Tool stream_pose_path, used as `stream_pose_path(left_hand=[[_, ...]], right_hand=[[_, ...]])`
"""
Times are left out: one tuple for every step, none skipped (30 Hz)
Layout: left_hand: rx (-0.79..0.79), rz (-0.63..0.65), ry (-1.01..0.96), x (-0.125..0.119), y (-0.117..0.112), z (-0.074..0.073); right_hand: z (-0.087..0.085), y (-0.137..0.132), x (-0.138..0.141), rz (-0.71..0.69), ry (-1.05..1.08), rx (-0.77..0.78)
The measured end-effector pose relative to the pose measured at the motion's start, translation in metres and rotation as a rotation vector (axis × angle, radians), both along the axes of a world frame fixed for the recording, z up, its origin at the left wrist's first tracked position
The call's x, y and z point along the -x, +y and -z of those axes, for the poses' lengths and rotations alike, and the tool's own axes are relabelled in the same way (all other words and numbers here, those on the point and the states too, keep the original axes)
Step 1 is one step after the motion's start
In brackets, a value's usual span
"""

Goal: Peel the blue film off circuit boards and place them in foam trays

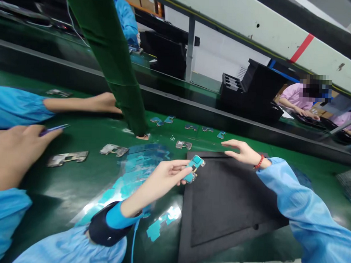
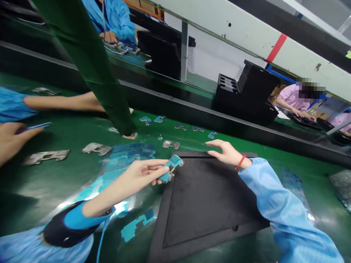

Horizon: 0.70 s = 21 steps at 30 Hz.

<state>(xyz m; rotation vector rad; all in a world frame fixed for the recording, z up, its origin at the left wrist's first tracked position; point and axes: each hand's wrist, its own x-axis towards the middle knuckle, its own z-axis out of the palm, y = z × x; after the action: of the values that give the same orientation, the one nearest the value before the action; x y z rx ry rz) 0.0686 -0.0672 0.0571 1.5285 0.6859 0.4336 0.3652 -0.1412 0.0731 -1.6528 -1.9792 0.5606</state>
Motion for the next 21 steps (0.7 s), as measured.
stream_pose_path(left_hand=[[0.0,0.055,0.011,-0.003,-0.002,0.0],[0.003,0.105,0.019,-0.005,-0.004,-0.001],[0.007,0.141,0.026,-0.008,-0.006,0.0],[0.009,0.157,0.029,-0.01,-0.008,0.002],[0.008,0.158,0.029,-0.012,-0.01,0.004],[0.003,0.15,0.024,-0.013,-0.011,0.008],[-0.013,0.127,0.016,-0.013,-0.012,0.013],[-0.049,0.09,0.012,-0.013,-0.012,0.019],[-0.12,0.038,0.012,-0.011,-0.011,0.026],[-0.224,-0.018,0.02,-0.01,-0.01,0.033],[-0.348,-0.067,0.036,-0.008,-0.008,0.04],[-0.473,-0.099,0.055,-0.006,-0.006,0.047],[-0.581,-0.103,0.072,-0.005,-0.005,0.053],[-0.659,-0.084,0.085,-0.004,-0.004,0.058],[-0.705,-0.054,0.095,-0.003,-0.003,0.063],[-0.73,-0.028,0.106,-0.003,-0.002,0.066],[-0.748,-0.019,0.117,-0.004,-0.002,0.069],[-0.762,-0.024,0.13,-0.004,-0.001,0.071],[-0.768,-0.037,0.143,-0.005,-0.001,0.072],[-0.765,-0.048,0.156,-0.005,0.0,0.073],[-0.753,-0.053,0.168,-0.005,0.0,0.073]], right_hand=[[-0.005,-0.001,0.018,-0.015,0.136,0.041],[-0.008,-0.002,0.036,-0.042,0.253,0.117],[-0.009,-0.003,0.052,-0.068,0.353,0.202],[-0.008,-0.004,0.065,-0.086,0.438,0.278],[-0.005,-0.006,0.074,-0.084,0.512,0.331],[-0.002,-0.007,0.08,-0.053,0.578,0.36],[0.003,-0.01,0.082,0.005,0.635,0.371],[0.007,-0.012,0.081,0.082,0.68,0.37],[0.012,-0.016,0.079,0.168,0.716,0.366],[0.017,-0.02,0.075,0.251,0.741,0.37],[0.022,-0.023,0.072,0.323,0.76,0.38],[0.027,-0.027,0.069,0.376,0.773,0.398],[0.032,-0.03,0.067,0.408,0.775,0.418],[0.037,-0.031,0.065,0.417,0.765,0.431],[0.041,-0.032,0.065,0.408,0.739,0.43],[0.044,-0.031,0.064,0.387,0.699,0.414],[0.046,-0.028,0.064,0.356,0.652,0.394],[0.048,-0.024,0.064,0.319,0.603,0.375],[0.048,-0.019,0.063,0.28,0.557,0.359],[0.048,-0.013,0.062,0.244,0.516,0.341],[0.048,-0.006,0.061,0.214,0.481,0.319]])
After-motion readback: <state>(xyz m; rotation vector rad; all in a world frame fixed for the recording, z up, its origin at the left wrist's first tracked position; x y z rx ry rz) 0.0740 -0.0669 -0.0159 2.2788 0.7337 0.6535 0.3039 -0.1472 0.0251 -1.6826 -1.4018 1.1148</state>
